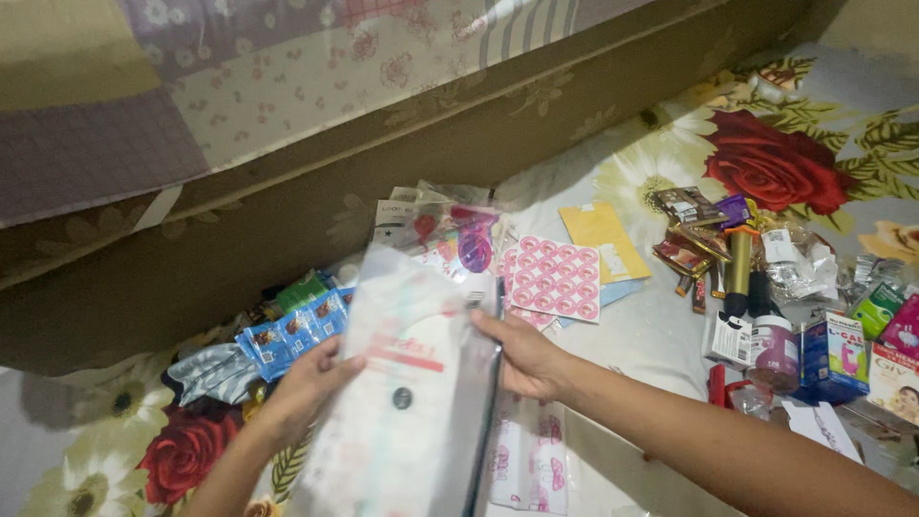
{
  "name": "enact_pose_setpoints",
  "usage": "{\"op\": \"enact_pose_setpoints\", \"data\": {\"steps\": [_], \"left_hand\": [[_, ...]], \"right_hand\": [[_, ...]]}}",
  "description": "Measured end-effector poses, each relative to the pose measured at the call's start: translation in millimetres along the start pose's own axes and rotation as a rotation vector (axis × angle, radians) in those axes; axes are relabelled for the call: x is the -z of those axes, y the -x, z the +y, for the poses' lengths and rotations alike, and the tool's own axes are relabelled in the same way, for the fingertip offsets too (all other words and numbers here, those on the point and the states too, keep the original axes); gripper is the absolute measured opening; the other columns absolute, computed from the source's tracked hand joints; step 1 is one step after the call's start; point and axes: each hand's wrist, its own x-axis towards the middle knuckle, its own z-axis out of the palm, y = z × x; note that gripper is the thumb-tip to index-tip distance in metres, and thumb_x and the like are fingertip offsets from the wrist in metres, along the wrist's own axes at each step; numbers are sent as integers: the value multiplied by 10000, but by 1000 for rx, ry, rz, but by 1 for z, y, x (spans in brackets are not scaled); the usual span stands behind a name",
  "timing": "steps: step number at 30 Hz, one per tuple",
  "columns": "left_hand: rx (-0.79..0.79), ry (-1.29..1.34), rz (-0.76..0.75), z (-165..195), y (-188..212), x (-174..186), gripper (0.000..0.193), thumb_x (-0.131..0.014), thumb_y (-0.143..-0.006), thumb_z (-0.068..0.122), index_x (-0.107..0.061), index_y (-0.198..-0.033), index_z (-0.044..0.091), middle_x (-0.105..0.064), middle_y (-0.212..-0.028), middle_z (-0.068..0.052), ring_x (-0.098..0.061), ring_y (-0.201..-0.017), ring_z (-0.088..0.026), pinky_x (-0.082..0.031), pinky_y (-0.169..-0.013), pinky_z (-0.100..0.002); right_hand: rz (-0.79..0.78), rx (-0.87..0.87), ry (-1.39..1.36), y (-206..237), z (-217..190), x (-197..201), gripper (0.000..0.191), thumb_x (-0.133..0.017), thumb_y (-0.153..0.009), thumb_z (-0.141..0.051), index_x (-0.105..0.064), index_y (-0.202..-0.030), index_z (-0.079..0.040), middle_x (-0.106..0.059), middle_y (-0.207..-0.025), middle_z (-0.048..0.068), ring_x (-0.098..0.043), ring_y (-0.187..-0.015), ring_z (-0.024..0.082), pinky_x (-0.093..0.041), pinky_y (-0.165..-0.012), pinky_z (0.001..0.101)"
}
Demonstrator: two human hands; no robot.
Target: The person pulls a drawer out of a vanity, empties its contents onto a bed, and sorts small items including plastic pouches, packets, and bottles into groups. They place items into a clear plastic pouch, press it flat, and return the pouch and other items into the drawer on the bed.
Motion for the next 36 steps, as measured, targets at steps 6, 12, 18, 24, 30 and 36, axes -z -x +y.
{"op": "enact_pose_setpoints", "data": {"steps": [6, 12, 18, 24, 30, 36], "left_hand": [[144, -55, -11, -54, 36, 95, 475, -704, -887, 164, -596, -1313, -17, -761, -1138, -150, -706, -951, -195, -588, -827, -353], [-55, -355, 253, -91, 48, 130, 400, -684, -902, 98, -621, -1294, 58, -749, -1139, -121, -695, -1024, -205, -564, -871, -355], [-415, -530, 325, -31, 25, 83, 296, -614, -926, 81, -671, -1216, 94, -691, -1236, -74, -666, -1163, -212, -547, -965, -352], [-450, -486, 47, 3, 15, -9, 256, -612, -927, 120, -693, -1169, 103, -696, -1216, -60, -672, -1151, -197, -571, -952, -363], [-122, -66, -307, 11, 14, -89, 395, -573, -990, 319, -592, -1302, 77, -689, -1243, -91, -673, -1102, -208, -567, -952, -365], [187, 641, -417, -22, 13, -129, 674, -394, -985, 556, -476, -1404, 34, -650, -1317, -133, -689, -1088, -280, -570, -954, -416]], "right_hand": [[265, 146, 717, -26, -7, 53, 395, -616, -970, -365, -598, -1256, -92, -626, -1154, 104, -631, -944, 213, -582, -784, 431], [420, 180, 1801, -20, -16, 127, 578, -853, -825, -451, -611, -1233, -120, -583, -1202, 95, -552, -1071, 234, -487, -937, 409], [101, 170, 1696, -14, -19, 148, 303, -834, -828, -283, -697, -1032, -105, -673, -1030, 99, -623, -962, 232, -539, -837, 410], [156, 58, 1237, 12, -49, 85, 140, -730, -872, -176, -647, -941, -87, -627, -914, 15, -636, -829, 173, -591, -660, 425], [-163, 938, 1847, 67, -102, -24, 90, -725, -869, -124, -668, -937, -110, -662, -936, 44, -671, -876, 231, -555, -730, 381], [-410, 1049, 2231, 107, -42, -53, 171, -681, -777, -177, -684, -946, -158, -614, -897, 36, -617, -837, 254, -489, -667, 424]]}}
